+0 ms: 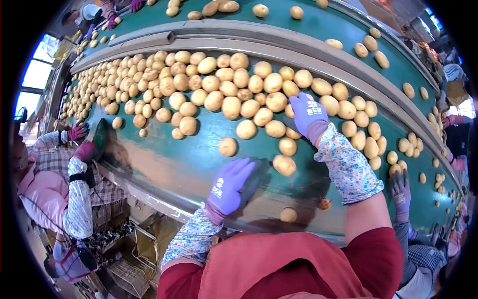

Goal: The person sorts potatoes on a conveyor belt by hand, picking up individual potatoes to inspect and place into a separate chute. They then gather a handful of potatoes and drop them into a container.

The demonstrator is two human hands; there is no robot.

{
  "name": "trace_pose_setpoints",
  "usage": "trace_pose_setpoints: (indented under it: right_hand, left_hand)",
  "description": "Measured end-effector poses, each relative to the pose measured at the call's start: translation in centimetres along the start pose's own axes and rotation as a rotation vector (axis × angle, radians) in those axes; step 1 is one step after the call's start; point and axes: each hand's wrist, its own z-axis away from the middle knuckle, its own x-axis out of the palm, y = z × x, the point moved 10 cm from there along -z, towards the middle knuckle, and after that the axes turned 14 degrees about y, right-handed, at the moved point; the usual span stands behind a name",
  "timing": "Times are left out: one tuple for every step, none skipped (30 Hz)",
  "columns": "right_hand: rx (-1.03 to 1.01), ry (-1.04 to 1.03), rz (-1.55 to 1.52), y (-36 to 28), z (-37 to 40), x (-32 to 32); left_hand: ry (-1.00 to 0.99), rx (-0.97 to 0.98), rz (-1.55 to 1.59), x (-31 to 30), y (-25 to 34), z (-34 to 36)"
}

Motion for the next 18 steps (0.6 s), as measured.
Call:
trace_pose_setpoints:
  right_hand:
    - [-0.016, -0.02, 0.033, -0.3, -0.1, 0.3]
    - [-0.074, 0.016, -0.006, -0.9, 0.4, -0.3]
    - [-0.083, -0.19, 0.007, -2.1, 0.7, -0.2]
    - [-0.128, -0.215, -0.022, -2.4, 1.5, 0.2]
    - [-0.176, -0.244, -0.046, -2.5, 2.2, 0.7]
    - [-0.037, -0.354, -0.218, -2.7, 1.9, -0.8]
    - [0.095, -0.496, -0.33, -1.7, 1.7, -0.2]
    - [0.306, -0.312, -0.688, 0.2, -0.2, -0.8]
    - [0.52, -0.111, -1.041, 3.2, -1.4, -0.4]
    - [0.735, 0.11, -1.384, 6.2, -2.0, 0.4]
    - [0.951, 0.356, -1.716, 8.2, -1.9, 1.2]
    - [1.044, 0.492, -1.836, 8.7, -2.6, 2.1]
    - [0.988, 0.373, -1.724, 6.6, -3.6, 3.1]
    - [0.681, 0.102, -1.223, 3.4, -5.7, 4.1]
    - [0.171, -0.144, -0.497, -1.7, -6.9, 5.9]
    - [0.202, 0.12, -0.782, -8.1, -5.7, 0.9]
    - [0.043, 0.03, -0.501, -12.1, -5.1, 2.7]
    - [-0.201, 0.063, -0.12, -16.4, -5.0, 1.8]
  left_hand:
    - [-0.02, -0.026, 0.001, -0.7, 0.1, -0.4]
    - [-0.039, -0.052, 0.004, -1.5, 0.3, -0.7]
    - [-0.055, -0.077, 0.011, -2.2, 0.2, -0.9]
    - [-0.03, -0.102, -0.008, -3.3, -1.0, -0.4]
    - [-0.001, -0.129, -0.023, -4.4, -2.6, 0.8]
    - [0.031, -0.156, -0.039, -5.5, -4.0, 1.6]
    - [0.062, -0.187, -0.02, -6.5, -4.8, 1.9]
    - [0.089, -0.214, -0.001, -7.4, -5.6, 2.2]
    - [0.112, -0.241, 0.019, -8.2, -6.2, 2.4]
    - [0.12, -0.253, 0.006, -8.6, -6.9, 2.8]
    - [0.115, -0.232, 0.008, -9.0, -6.9, 2.7]
    - [0.111, -0.21, 0.011, -9.2, -6.8, 2.5]
    - [0.109, -0.186, 0.012, -9.5, -6.6, 2.0]
    - [0.09, -0.178, 0.019, -9.7, -6.7, 1.5]
    - [0.072, -0.174, 0.025, -10.0, -6.4, 0.8]
    - [0.056, -0.176, 0.031, -10.4, -6.5, 0.3]
    - [0.063, -0.166, 0.02, -11.0, -6.9, -0.1]
    - [0.066, -0.156, 0.013, -11.4, -7.4, -0.5]
